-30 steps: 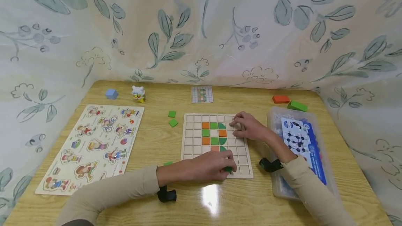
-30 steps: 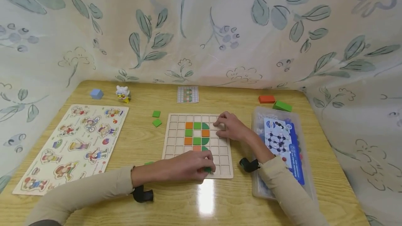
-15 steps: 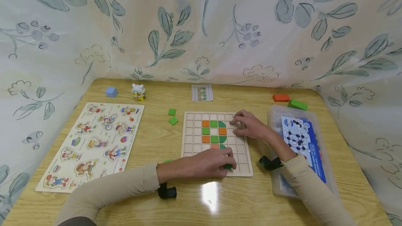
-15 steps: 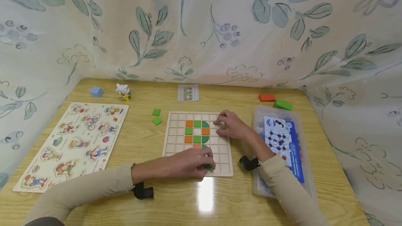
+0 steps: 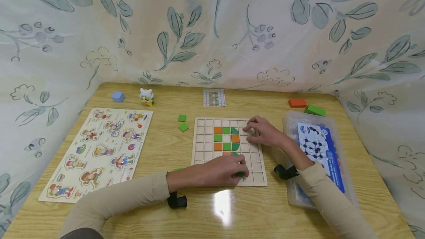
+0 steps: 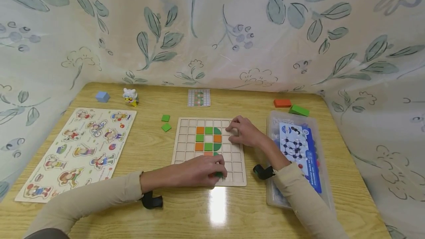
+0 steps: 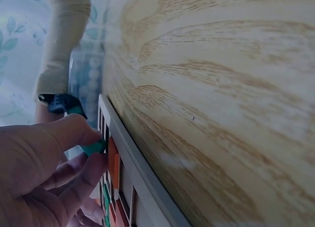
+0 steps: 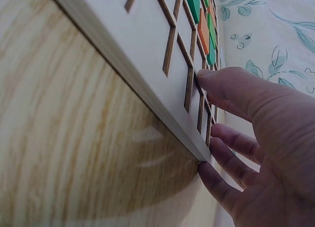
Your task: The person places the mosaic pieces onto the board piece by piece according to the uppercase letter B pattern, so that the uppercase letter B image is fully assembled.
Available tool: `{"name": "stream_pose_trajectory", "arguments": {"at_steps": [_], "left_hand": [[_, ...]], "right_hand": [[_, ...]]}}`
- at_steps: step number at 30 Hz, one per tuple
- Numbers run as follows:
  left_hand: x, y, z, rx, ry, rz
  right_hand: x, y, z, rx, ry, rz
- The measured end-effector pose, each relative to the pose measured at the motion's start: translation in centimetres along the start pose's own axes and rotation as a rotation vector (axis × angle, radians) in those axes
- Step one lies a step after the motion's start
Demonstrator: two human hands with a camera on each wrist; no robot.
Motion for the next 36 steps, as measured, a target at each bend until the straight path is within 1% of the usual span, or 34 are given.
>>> {"name": "stream_pose_trajectory", "arguments": {"at_steps": [10,13,17,26,29,33,36], "left_hand": [[0.0,0.0,0.0,0.108,0.005,0.01],[-0.1,0.0,0.1,0.121,-0.003,0.009],[-0.3,0.1,0.1,0.145,-0.006,0.025],[-0.8,0.3,0.1,0.175,0.009,0.036],[-0.9,0.3,0.1,0.192,0.024,0.018],[-1.0,0.5,0.0,0.199,0.043,-0.025],[-1.2,0.5,-0.2,0.197,0.053,-0.039]], "right_hand": [[0.0,0.0,-0.2,0.001,-0.008,-0.004],[0.1,0.0,-0.2,0.0,-0.006,-0.001],[0.1,0.0,-0.2,0.004,0.006,0.006],[0.1,0.2,0.0,0.011,0.002,0.012],[0.1,0.2,0.1,0.015,0.007,0.01],[0.1,0.2,0.1,0.009,0.008,0.009],[0.1,0.1,0.0,0.003,0.01,0.008]]}}
Point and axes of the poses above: each hand's wrist, its own x-axis towards the middle knuckle, its own y-axis out of the palm, z = x × y, the point moved 2 cm from there along x, towards the middle knuckle, and after that the axes turned 11 degrees about y, right-handed, at the moved point
